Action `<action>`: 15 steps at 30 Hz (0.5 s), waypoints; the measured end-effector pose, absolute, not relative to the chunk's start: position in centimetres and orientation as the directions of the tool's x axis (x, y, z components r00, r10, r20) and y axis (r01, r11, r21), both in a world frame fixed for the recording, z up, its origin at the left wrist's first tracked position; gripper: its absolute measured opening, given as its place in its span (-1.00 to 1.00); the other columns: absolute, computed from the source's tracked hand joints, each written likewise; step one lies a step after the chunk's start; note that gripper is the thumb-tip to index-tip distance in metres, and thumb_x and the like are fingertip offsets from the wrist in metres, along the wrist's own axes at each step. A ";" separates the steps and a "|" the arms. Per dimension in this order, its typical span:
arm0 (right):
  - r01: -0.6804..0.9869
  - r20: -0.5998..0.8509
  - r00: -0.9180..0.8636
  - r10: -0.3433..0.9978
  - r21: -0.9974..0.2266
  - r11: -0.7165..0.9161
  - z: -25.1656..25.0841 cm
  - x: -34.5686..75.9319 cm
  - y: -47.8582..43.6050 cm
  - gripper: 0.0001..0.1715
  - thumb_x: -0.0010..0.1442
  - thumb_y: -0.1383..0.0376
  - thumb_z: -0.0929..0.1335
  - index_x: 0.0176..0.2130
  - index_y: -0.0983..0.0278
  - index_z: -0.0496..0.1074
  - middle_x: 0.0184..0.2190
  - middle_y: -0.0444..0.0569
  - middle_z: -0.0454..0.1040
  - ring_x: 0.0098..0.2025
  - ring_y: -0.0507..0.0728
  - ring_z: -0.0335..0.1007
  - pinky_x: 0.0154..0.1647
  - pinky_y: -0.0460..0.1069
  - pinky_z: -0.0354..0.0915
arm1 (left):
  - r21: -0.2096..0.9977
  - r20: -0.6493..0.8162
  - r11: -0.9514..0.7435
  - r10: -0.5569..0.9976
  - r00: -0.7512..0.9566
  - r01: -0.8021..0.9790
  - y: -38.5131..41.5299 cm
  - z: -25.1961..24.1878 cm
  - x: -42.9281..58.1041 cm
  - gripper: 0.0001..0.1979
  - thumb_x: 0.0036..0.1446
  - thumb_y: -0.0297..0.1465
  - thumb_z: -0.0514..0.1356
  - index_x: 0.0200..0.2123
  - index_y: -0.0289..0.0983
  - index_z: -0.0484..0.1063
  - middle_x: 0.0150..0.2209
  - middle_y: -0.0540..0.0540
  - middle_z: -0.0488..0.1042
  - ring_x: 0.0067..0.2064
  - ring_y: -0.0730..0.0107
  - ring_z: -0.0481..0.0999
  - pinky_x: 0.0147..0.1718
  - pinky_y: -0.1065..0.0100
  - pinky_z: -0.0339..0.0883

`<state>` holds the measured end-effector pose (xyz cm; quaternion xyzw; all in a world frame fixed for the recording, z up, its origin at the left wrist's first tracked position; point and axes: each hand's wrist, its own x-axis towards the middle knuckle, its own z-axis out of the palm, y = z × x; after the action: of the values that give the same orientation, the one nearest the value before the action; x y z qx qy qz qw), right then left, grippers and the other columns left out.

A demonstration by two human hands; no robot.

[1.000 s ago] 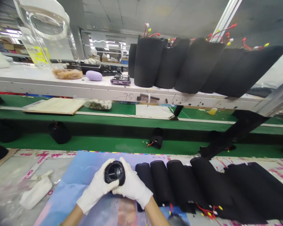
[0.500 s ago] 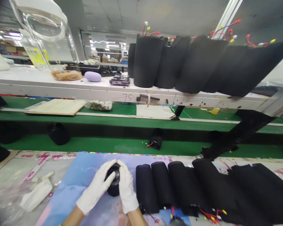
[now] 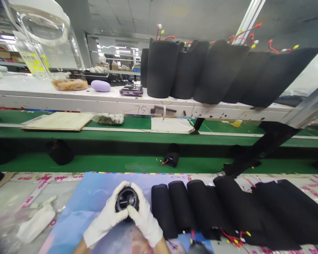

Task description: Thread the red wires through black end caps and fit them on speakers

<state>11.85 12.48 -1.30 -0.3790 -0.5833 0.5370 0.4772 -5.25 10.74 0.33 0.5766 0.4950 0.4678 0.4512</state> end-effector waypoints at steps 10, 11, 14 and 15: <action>0.061 0.133 -0.205 0.970 -0.987 0.148 -0.5 11.1 13.0 -0.32 0.31 -0.22 0.18 0.16 0.08 0.44 0.25 -0.04 0.38 0.32 0.22 0.23 0.43 0.17 0.06 | 0.995 -0.032 0.030 0.999 0.023 0.093 10.2 2.3 -5.6 -0.41 0.37 -0.02 -0.10 0.36 -0.12 0.10 0.39 -0.15 0.18 0.40 0.15 0.15 0.38 -0.07 -0.09; 0.081 0.130 -0.201 0.971 -0.986 0.149 -0.2 11.1 13.2 -0.33 0.28 -0.23 0.22 0.12 0.08 0.48 0.23 -0.05 0.40 0.30 0.23 0.25 0.43 0.16 0.06 | 0.995 -0.041 0.040 0.999 0.008 0.091 10.4 2.2 -5.8 -0.41 0.37 -0.03 -0.05 0.35 -0.13 0.13 0.38 -0.18 0.19 0.39 0.12 0.17 0.36 -0.10 -0.05; 0.152 0.069 -0.159 0.985 -0.984 0.094 1.0 11.7 14.0 -0.35 0.37 -0.16 0.12 0.11 0.11 0.48 0.18 -0.02 0.43 0.26 0.21 0.30 0.38 0.15 0.14 | 0.985 -0.113 0.122 0.991 -0.073 0.123 11.0 1.6 -6.7 -0.47 0.33 -0.08 0.08 0.27 -0.18 0.24 0.30 -0.23 0.29 0.27 0.06 0.33 0.24 -0.16 0.16; 0.183 0.036 -0.137 0.990 -0.981 0.061 1.4 12.1 14.2 -0.37 0.41 -0.11 0.09 0.12 0.13 0.46 0.17 0.00 0.44 0.25 0.22 0.31 0.36 0.17 0.16 | 0.974 -0.159 0.172 0.982 -0.099 0.145 11.1 1.2 -7.1 -0.49 0.32 -0.11 0.11 0.24 -0.19 0.27 0.25 -0.22 0.34 0.21 0.07 0.40 0.18 -0.13 0.26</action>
<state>12.06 14.23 1.36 -0.4979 -0.5891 0.4707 0.4284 -7.05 11.12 1.24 0.4710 0.5982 0.4381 0.4779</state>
